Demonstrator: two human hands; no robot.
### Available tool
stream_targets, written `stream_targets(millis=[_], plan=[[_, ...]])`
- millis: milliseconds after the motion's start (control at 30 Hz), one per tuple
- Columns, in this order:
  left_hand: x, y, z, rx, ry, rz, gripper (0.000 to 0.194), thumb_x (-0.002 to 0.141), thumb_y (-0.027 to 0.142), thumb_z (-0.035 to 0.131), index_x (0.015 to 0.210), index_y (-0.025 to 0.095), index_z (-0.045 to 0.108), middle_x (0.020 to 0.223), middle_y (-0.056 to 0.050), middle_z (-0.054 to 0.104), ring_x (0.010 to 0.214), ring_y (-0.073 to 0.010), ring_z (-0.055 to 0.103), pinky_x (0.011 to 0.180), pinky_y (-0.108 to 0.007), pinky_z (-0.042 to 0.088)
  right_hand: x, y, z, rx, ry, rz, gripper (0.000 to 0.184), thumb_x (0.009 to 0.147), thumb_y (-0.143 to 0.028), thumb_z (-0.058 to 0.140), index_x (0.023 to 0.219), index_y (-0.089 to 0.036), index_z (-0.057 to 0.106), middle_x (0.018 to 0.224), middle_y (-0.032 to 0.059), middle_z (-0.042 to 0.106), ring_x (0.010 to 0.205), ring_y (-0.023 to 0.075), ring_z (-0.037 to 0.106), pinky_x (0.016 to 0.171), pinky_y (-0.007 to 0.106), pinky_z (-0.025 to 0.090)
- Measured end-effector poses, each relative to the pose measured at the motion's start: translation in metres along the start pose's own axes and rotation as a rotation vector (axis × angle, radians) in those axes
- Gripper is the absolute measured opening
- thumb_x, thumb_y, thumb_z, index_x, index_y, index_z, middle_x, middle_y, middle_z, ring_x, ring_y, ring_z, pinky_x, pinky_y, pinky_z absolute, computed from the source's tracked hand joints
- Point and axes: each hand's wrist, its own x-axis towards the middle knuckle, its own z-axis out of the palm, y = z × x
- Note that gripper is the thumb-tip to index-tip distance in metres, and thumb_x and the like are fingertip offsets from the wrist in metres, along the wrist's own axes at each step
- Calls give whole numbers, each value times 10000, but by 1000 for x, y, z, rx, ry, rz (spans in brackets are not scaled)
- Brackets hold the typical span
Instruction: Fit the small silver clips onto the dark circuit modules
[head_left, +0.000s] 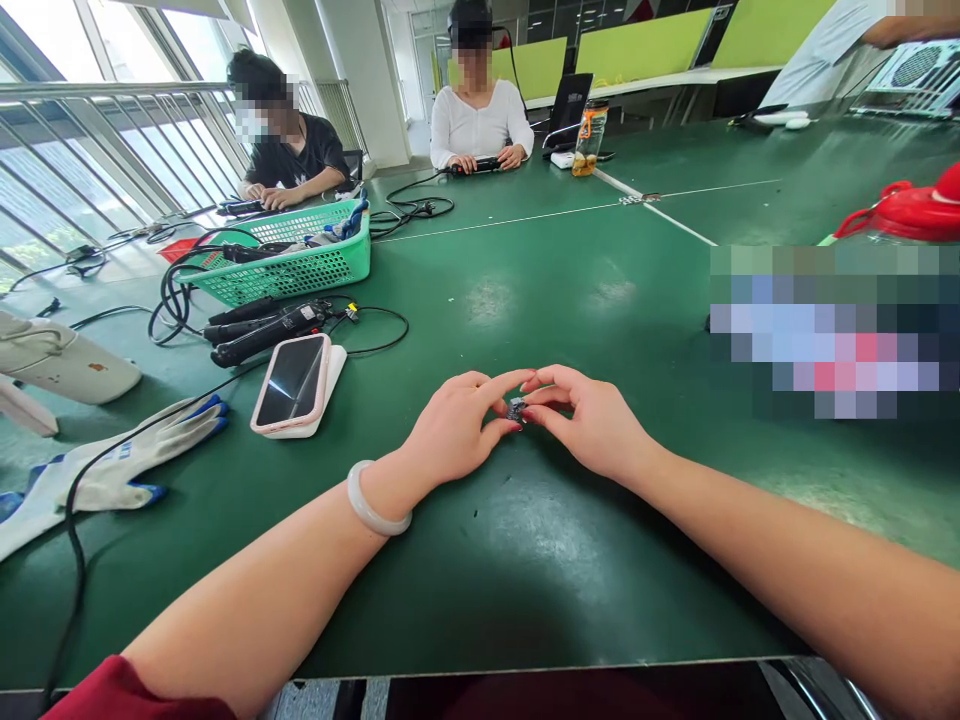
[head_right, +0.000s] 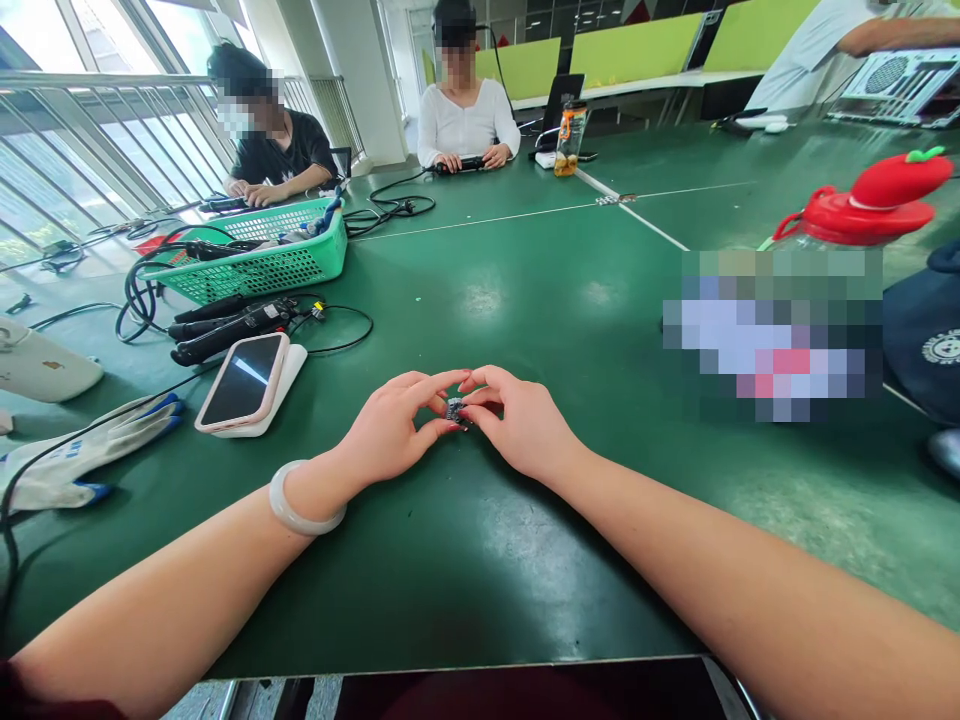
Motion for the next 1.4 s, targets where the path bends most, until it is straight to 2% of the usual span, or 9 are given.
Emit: stream_targets(millis=[167,367,533,600,700,800,933,1133,1400], plan=[[0,0,0,-101,-33,-18,575,811,274,607,1349,259,405,856,15,678,941,-183,575,926,-357,412,-2,-3,-1,-24,-14,-38,165,783,-229,589,943,-239,551,818,-9,731,799,174,693,783,328,511],[1,-1,0,-146,-50,-53,489,840,259,534,1320,239,444,841,1,645,837,-158,584,868,-342,441,1,-3,-4,-164,-59,-95,164,833,-221,522,956,-250,627,840,-11,731,772,170,676,769,324,497],[3,-4,-1,-111,-16,-170,258,856,234,458,1050,242,628,856,-14,641,788,-159,572,750,-308,456,6,5,-11,-454,-69,-164,152,831,-205,551,824,-234,700,826,16,709,806,186,614,752,326,474],[4,-5,0,-129,-7,-221,227,871,264,438,965,231,643,856,-14,646,759,-155,573,722,-300,456,6,7,-10,-514,-101,-187,134,833,-221,574,812,-227,707,835,22,702,831,191,589,773,332,467],[5,-8,2,-162,10,-270,216,872,287,458,996,229,625,855,-7,661,768,-158,580,727,-300,458,4,8,-6,-556,-143,-240,138,845,-239,578,831,-217,713,870,35,692,857,199,564,802,344,462],[5,-10,4,-197,-2,-298,251,884,246,432,1071,236,598,871,-6,685,832,-164,600,787,-310,458,3,9,-3,-590,-146,-275,206,864,-162,514,864,-211,714,896,42,686,855,197,555,809,343,461],[5,-12,6,-200,-17,-314,262,888,236,429,1087,236,600,920,-21,692,846,-166,615,810,-323,465,6,11,-7,-641,-112,-236,191,860,-162,519,845,-206,704,904,46,682,847,202,553,795,346,454],[5,-12,7,-186,-29,-306,259,872,233,469,1095,236,601,836,-8,690,789,-164,615,780,-319,472,9,13,-11,-675,-150,-185,159,855,-217,558,728,-201,651,828,39,657,809,198,537,750,334,433],[6,-11,5,-171,-26,-311,237,847,236,523,1062,248,622,844,-1,691,836,-175,627,806,-324,476,7,10,-10,-670,-157,-175,157,868,-155,502,776,-195,623,835,41,638,824,195,537,746,323,427]])
